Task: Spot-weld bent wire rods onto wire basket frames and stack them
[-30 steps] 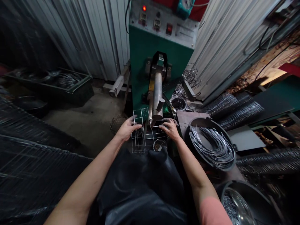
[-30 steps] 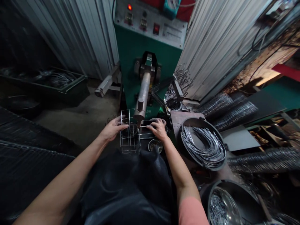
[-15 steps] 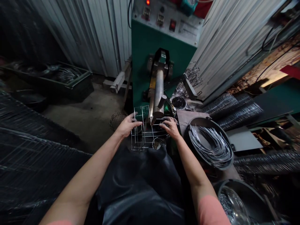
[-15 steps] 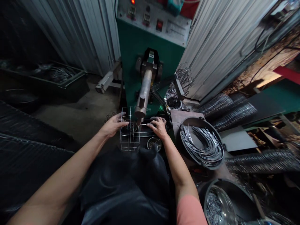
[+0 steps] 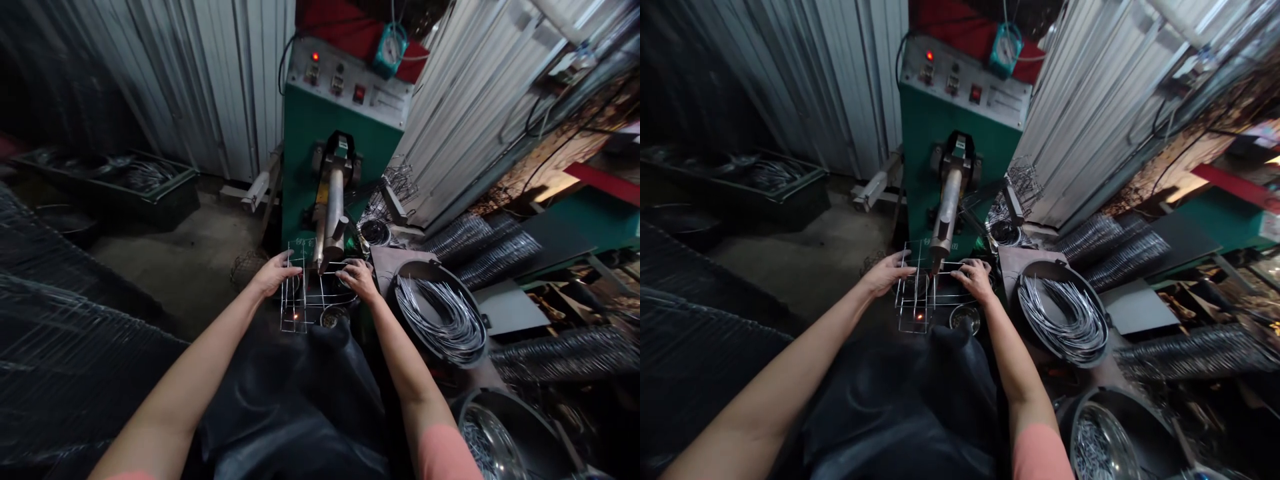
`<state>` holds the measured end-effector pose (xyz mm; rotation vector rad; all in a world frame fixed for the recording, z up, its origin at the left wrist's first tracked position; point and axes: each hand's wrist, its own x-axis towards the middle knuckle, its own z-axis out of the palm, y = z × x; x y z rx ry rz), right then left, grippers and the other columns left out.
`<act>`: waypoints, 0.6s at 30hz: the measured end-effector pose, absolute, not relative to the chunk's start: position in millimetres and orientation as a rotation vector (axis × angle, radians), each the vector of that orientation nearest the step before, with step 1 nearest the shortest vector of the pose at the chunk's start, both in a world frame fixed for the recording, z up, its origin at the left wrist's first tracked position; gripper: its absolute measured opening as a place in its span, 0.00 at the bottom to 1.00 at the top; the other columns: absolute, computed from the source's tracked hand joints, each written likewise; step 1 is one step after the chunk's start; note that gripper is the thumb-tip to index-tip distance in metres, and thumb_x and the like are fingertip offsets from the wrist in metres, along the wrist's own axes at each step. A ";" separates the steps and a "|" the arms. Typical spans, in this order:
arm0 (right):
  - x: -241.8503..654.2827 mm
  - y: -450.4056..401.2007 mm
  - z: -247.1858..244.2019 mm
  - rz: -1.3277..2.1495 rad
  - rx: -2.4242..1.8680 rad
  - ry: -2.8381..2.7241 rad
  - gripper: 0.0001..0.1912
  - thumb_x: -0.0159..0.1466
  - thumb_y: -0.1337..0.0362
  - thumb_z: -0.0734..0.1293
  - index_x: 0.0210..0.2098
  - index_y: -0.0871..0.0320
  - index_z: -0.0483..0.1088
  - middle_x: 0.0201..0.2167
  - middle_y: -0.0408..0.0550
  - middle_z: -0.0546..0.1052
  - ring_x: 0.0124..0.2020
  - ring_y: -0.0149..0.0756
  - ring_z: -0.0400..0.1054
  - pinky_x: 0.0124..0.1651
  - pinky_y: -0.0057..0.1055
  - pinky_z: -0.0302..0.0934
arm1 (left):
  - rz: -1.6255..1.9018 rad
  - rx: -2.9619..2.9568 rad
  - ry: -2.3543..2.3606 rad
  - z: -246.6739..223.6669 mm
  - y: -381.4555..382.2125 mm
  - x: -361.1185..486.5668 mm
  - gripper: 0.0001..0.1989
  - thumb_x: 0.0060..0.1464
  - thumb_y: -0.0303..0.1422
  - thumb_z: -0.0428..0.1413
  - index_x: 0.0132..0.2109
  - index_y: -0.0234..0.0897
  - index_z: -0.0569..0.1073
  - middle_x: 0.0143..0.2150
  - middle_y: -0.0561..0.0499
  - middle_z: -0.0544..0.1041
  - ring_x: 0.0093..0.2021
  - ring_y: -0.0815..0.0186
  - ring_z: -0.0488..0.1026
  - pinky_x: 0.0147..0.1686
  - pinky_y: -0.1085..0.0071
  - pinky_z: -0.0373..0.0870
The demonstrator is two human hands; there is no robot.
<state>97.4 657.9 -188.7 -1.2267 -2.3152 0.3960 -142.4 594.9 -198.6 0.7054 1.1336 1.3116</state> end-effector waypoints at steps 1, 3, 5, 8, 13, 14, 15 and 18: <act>97.3 657.5 -188.4 0.397 -1.232 -2.312 0.14 0.61 0.52 0.65 0.27 0.54 0.74 0.43 0.47 0.74 0.50 0.42 0.62 0.54 0.44 0.44 | 1.309 0.706 1.131 -198.9 595.2 -142.6 0.41 0.34 0.24 0.65 0.58 0.29 0.62 0.26 0.55 0.70 0.24 0.71 0.68 0.26 0.75 0.62; 97.1 656.9 -187.9 0.396 -1.227 -2.312 0.15 0.61 0.51 0.64 0.27 0.54 0.74 0.43 0.48 0.74 0.50 0.43 0.62 0.54 0.45 0.45 | 1.303 0.712 1.122 -199.8 596.0 -142.9 0.40 0.34 0.24 0.65 0.57 0.31 0.63 0.27 0.54 0.70 0.25 0.71 0.69 0.26 0.74 0.62; 97.0 656.5 -187.1 0.393 -1.225 -2.310 0.15 0.61 0.50 0.64 0.27 0.54 0.74 0.42 0.48 0.74 0.49 0.42 0.62 0.54 0.45 0.45 | 1.307 0.710 1.118 -200.4 596.7 -142.8 0.38 0.34 0.24 0.65 0.56 0.33 0.64 0.27 0.55 0.70 0.25 0.71 0.68 0.26 0.74 0.62; 97.3 656.4 -185.8 0.403 -1.235 -2.305 0.16 0.61 0.50 0.64 0.27 0.54 0.74 0.41 0.48 0.74 0.49 0.42 0.63 0.54 0.45 0.46 | 1.322 0.697 1.121 -198.7 596.6 -141.7 0.37 0.34 0.22 0.64 0.55 0.33 0.66 0.24 0.58 0.67 0.23 0.73 0.67 0.25 0.75 0.61; 97.0 656.4 -187.9 0.435 -1.270 -2.287 0.16 0.61 0.49 0.64 0.26 0.54 0.74 0.42 0.48 0.74 0.50 0.43 0.63 0.53 0.46 0.46 | 1.316 0.681 1.138 -194.6 594.5 -141.1 0.37 0.34 0.22 0.63 0.56 0.32 0.65 0.24 0.58 0.67 0.24 0.72 0.67 0.26 0.74 0.62; 96.4 656.0 -189.0 0.435 -1.279 -2.280 0.16 0.60 0.49 0.64 0.26 0.53 0.74 0.43 0.48 0.74 0.50 0.43 0.62 0.53 0.46 0.47 | 1.310 0.684 1.142 -194.9 594.6 -141.5 0.38 0.34 0.22 0.64 0.56 0.32 0.64 0.24 0.57 0.68 0.24 0.71 0.67 0.26 0.74 0.62; 95.7 655.4 -190.0 0.429 -1.284 -2.273 0.16 0.60 0.49 0.65 0.26 0.53 0.74 0.43 0.48 0.74 0.50 0.44 0.63 0.53 0.45 0.47 | 1.305 0.688 1.147 -195.7 595.1 -142.1 0.38 0.34 0.23 0.64 0.57 0.31 0.64 0.24 0.57 0.68 0.24 0.71 0.67 0.26 0.74 0.62; 95.3 652.5 -192.2 0.396 -1.244 -2.261 0.13 0.59 0.51 0.67 0.29 0.53 0.74 0.43 0.48 0.74 0.49 0.43 0.63 0.53 0.44 0.48 | 1.313 0.720 1.142 -199.8 597.9 -143.8 0.41 0.33 0.25 0.65 0.58 0.28 0.63 0.25 0.57 0.67 0.24 0.73 0.66 0.27 0.75 0.63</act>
